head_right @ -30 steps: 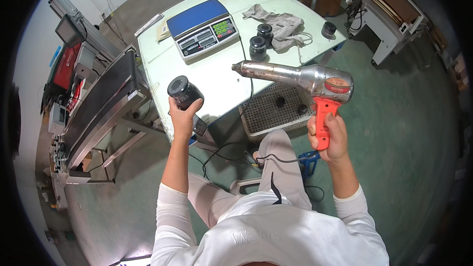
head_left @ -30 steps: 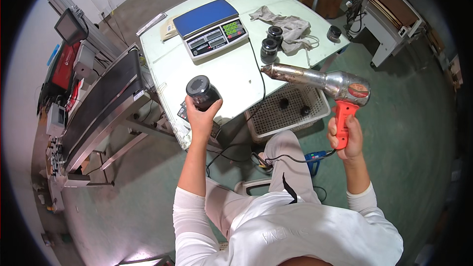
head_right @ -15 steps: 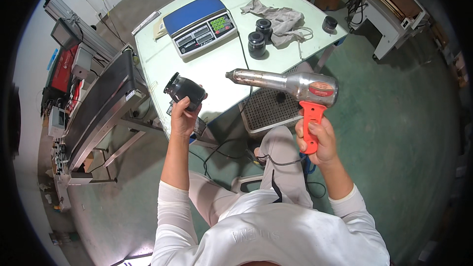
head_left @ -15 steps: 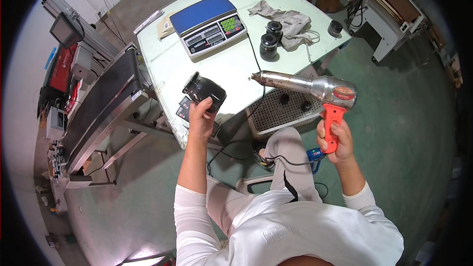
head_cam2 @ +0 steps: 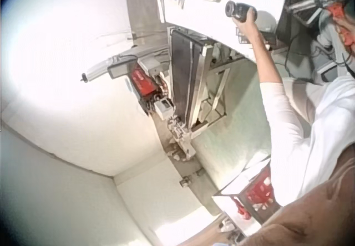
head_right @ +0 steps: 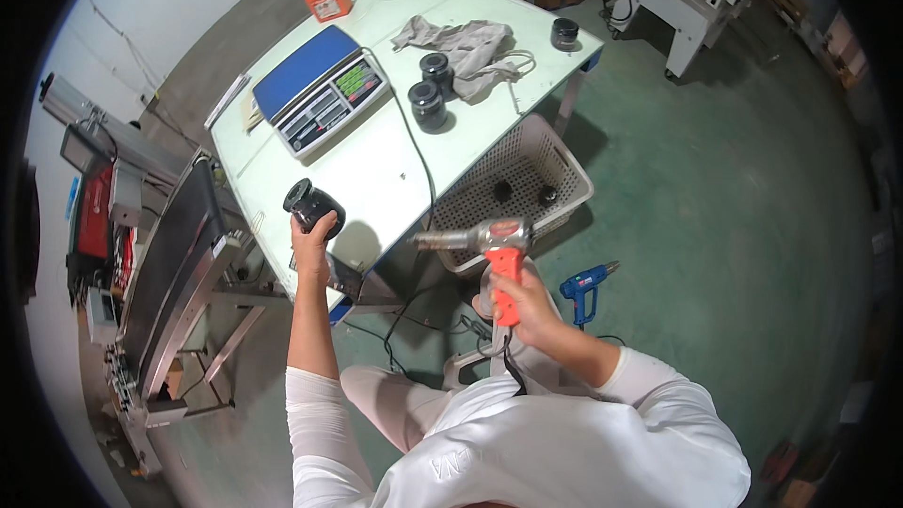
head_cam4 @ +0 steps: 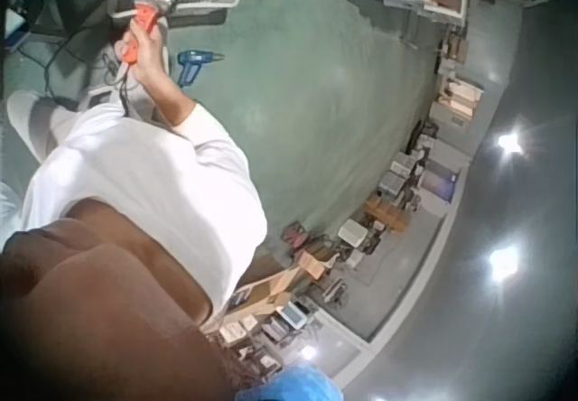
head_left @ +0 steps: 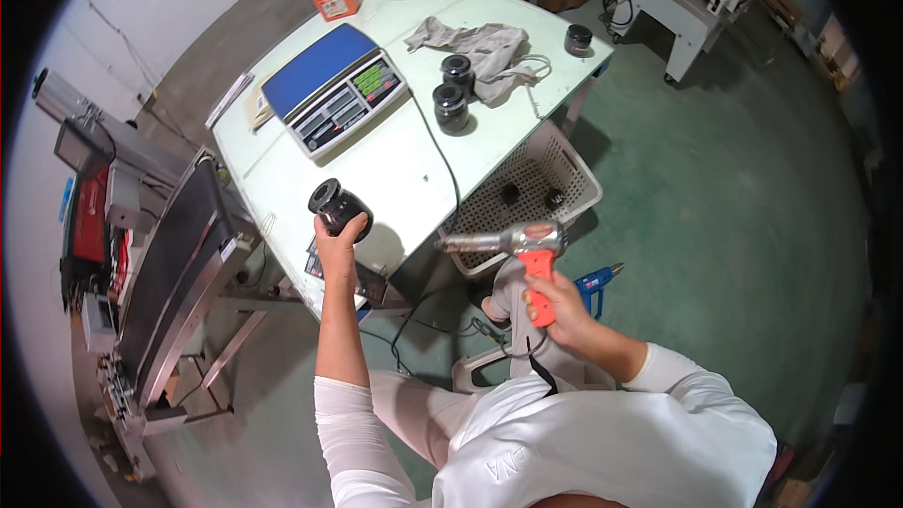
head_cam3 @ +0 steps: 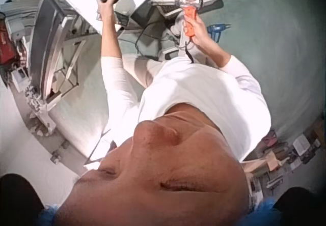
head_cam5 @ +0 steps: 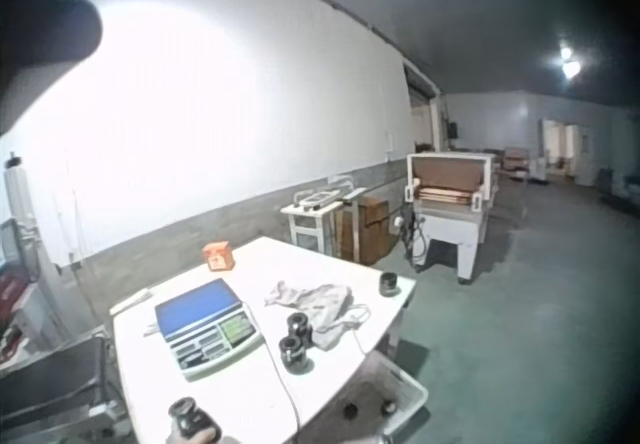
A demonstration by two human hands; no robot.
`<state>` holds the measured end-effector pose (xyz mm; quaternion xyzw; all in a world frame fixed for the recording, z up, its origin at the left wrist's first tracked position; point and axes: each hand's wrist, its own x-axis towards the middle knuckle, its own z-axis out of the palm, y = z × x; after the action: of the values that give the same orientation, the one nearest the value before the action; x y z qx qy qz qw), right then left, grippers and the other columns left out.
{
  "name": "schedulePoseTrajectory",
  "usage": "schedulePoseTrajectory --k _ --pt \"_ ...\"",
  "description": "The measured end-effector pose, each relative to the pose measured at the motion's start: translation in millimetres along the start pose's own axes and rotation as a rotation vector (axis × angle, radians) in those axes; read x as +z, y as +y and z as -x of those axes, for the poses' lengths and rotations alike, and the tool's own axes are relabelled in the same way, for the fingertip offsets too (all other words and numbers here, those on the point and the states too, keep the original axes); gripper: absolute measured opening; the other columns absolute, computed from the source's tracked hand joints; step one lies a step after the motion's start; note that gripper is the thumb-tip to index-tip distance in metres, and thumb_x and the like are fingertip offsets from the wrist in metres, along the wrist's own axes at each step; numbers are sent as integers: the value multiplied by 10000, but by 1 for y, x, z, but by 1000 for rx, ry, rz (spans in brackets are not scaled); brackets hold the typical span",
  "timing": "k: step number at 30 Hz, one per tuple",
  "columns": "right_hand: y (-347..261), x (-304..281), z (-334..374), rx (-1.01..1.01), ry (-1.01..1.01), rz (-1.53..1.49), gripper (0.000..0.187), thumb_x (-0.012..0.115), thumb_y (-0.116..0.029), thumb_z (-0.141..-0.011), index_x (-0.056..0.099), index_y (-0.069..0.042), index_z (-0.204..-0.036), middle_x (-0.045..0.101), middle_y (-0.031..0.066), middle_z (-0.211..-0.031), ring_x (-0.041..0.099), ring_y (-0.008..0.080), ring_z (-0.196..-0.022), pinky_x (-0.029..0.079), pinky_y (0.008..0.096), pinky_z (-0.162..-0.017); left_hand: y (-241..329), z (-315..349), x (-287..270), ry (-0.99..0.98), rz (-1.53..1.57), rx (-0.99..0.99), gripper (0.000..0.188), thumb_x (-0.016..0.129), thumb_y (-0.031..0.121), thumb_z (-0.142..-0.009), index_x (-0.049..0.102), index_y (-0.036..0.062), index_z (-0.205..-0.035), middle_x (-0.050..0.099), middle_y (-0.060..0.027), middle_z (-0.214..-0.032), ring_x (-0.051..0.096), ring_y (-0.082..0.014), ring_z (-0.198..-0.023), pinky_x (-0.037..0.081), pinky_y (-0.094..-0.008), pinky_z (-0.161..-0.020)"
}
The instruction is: Use a heat gun to shrink plastic seals onto the lids of jars.
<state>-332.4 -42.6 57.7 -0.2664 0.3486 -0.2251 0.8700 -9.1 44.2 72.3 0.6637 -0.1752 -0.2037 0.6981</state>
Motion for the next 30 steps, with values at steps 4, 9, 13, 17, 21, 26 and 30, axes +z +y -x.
schedulePoseTrajectory --k 4,9,13,17,21,26,30 --pt "19 4 -8 102 36 14 216 595 -156 -850 446 -86 -990 502 48 -732 488 122 -522 404 250 -462 -30 -36 -1 108 -213 15 551 774 150 -627 479 27 -1075 578 -76 -956 559 -167 -846 455 -298 -772" --pt "35 -3 -26 192 32 30 203 596 -170 -854 455 -93 -978 488 41 -721 484 128 -518 404 256 -469 -49 -65 6 165 -402 55 613 795 202 -609 472 14 -1094 570 -99 -1005 556 -192 -898 441 -313 -821" --pt "50 -17 -45 190 10 -5 210 597 -183 -854 459 -89 -981 497 41 -702 500 140 -522 416 266 -483 -59 -82 16 177 -462 99 587 785 197 -632 478 17 -1098 563 -97 -1005 556 -196 -884 444 -310 -804" --pt "58 -19 -54 247 58 7 221 608 -194 -847 477 -79 -984 530 53 -716 522 147 -539 429 275 -496 -70 -96 18 225 -472 161 623 796 222 -626 480 22 -1124 577 -107 -1033 563 -201 -910 435 -314 -835" --pt "59 -12 -55 339 130 22 231 627 -216 -833 498 -86 -972 535 51 -719 533 149 -548 436 278 -507 -67 -105 21 256 -598 80 655 800 251 -619 478 23 -1141 590 -128 -1050 576 -224 -939 426 -334 -875" --pt "73 -4 -61 402 112 12 237 635 -251 -827 496 -124 -972 536 35 -722 548 151 -565 438 281 -498 -72 -91 16 395 -847 171 758 787 295 -633 410 -21 -1210 534 -202 -1118 520 -335 -1017 375 -400 -922" --pt "83 -8 -66 463 172 58 219 624 -282 -835 491 -160 -958 539 20 -732 559 156 -564 438 286 -472 -57 10 36 159 -528 234 507 686 224 -770 464 -45 -1139 511 -135 -1041 462 -232 -955 365 -351 -879"
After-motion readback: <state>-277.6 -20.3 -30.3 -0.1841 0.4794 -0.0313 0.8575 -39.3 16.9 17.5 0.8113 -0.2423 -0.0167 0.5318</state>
